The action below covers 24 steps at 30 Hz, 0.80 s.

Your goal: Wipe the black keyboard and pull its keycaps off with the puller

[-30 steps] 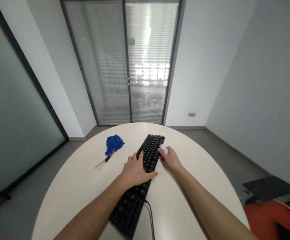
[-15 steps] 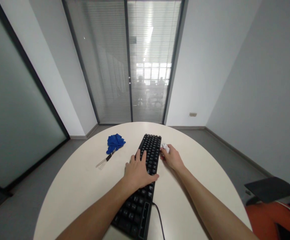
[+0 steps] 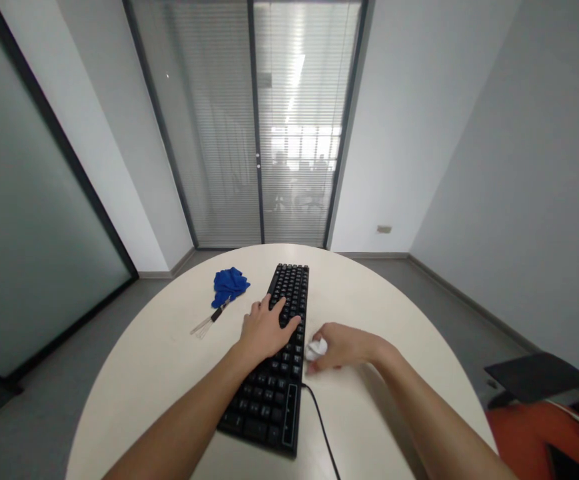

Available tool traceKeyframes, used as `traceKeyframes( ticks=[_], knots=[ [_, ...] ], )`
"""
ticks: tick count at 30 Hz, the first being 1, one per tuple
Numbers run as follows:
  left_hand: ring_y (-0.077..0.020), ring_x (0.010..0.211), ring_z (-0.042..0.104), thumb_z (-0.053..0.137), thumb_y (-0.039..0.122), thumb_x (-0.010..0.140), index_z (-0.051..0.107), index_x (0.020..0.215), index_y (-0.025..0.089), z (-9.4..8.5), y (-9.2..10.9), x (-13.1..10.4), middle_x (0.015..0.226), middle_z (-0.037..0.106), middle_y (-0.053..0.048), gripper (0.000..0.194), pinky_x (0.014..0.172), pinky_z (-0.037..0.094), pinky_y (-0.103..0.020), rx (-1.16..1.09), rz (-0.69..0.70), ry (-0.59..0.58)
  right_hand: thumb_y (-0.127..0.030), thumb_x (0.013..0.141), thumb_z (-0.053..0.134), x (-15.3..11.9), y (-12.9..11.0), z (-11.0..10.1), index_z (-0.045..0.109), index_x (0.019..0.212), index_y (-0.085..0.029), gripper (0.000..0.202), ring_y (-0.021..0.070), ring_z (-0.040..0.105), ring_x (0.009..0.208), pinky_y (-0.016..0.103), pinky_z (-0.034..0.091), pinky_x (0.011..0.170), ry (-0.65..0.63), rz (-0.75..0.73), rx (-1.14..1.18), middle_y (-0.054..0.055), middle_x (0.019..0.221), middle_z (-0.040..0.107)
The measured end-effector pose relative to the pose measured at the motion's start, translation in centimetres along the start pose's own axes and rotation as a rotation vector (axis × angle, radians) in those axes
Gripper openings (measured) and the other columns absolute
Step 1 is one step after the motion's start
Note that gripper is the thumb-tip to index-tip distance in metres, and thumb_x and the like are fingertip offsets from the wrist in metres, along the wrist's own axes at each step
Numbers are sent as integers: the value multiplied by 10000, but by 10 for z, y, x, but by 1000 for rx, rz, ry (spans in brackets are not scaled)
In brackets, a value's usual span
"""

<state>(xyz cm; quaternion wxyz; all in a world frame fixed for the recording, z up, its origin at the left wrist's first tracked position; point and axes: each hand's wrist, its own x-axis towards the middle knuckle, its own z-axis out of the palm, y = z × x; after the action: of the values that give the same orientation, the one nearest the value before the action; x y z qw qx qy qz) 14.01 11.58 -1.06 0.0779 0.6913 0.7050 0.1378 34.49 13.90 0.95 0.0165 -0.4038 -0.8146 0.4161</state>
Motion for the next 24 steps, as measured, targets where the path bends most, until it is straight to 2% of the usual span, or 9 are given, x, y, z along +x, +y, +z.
traceKeyframes(
  ticks=[3, 5, 8, 11, 14, 17, 20, 24],
  knots=[
    [-326, 1474, 231, 422, 573, 922, 390, 1489, 241, 3, -6, 5, 1604, 273, -109, 658, 1154, 281, -495, -9, 123, 9, -459, 590, 793, -4, -13, 7, 671, 568, -175, 310, 131, 502, 438, 242, 366, 451, -112, -1, -46, -11, 491, 591],
    [-288, 1492, 199, 439, 517, 937, 373, 1499, 258, 5, -10, 7, 1620, 239, -83, 622, 1187, 232, -472, -25, 212, 0, -465, 580, 797, -5, -22, 13, 654, 548, -186, 315, 136, 509, 433, 251, 383, 462, -148, 6, -105, -19, 474, 576],
    [-266, 1490, 215, 409, 486, 966, 396, 1484, 321, 8, -14, 9, 1619, 250, -37, 544, 1197, 215, -467, -46, 281, -37, -389, 581, 789, -8, -33, 20, 638, 542, -202, 244, 143, 518, 423, 261, 377, 464, -136, 30, -214, -32, 459, 567],
    [-273, 1490, 214, 384, 503, 976, 448, 1453, 338, 8, -16, 9, 1609, 279, -31, 509, 1194, 215, -475, -40, 288, -58, -295, 580, 766, -11, -40, 22, 648, 551, -211, 148, 156, 540, 435, 268, 376, 476, -104, 69, -292, -36, 441, 557],
    [-282, 1487, 217, 363, 519, 977, 430, 1463, 347, 7, -15, 8, 1605, 288, -41, 520, 1179, 233, -497, -26, 280, -61, -215, 550, 759, -16, -43, 19, 685, 604, -231, 93, 177, 557, 458, 280, 386, 497, -47, 103, -360, -43, 415, 538],
    [-304, 1466, 256, 352, 543, 968, 430, 1462, 351, 5, -11, 5, 1590, 320, -50, 536, 1155, 263, -520, -3, 283, -56, -139, 502, 753, -19, -39, 13, 687, 566, -245, 140, 198, 566, 455, 302, 404, 517, 18, 143, -436, -42, 377, 504],
    [-322, 1430, 304, 343, 558, 962, 458, 1446, 345, 3, -6, 0, 1561, 369, -57, 542, 1131, 295, -523, 21, 293, -42, -88, 464, 739, -20, -24, 7, 653, 475, -245, 179, 225, 597, 452, 330, 445, 545, 62, 223, -454, -34, 348, 495],
    [-336, 1401, 324, 339, 572, 961, 439, 1460, 332, 5, 1, -7, 1539, 392, -72, 563, 1106, 320, -528, 35, 316, -7, -110, 461, 784, -19, 3, -2, 659, 465, -226, 171, 280, 696, 599, 345, 512, 609, 104, 384, -588, 13, 402, 577]
  ],
)
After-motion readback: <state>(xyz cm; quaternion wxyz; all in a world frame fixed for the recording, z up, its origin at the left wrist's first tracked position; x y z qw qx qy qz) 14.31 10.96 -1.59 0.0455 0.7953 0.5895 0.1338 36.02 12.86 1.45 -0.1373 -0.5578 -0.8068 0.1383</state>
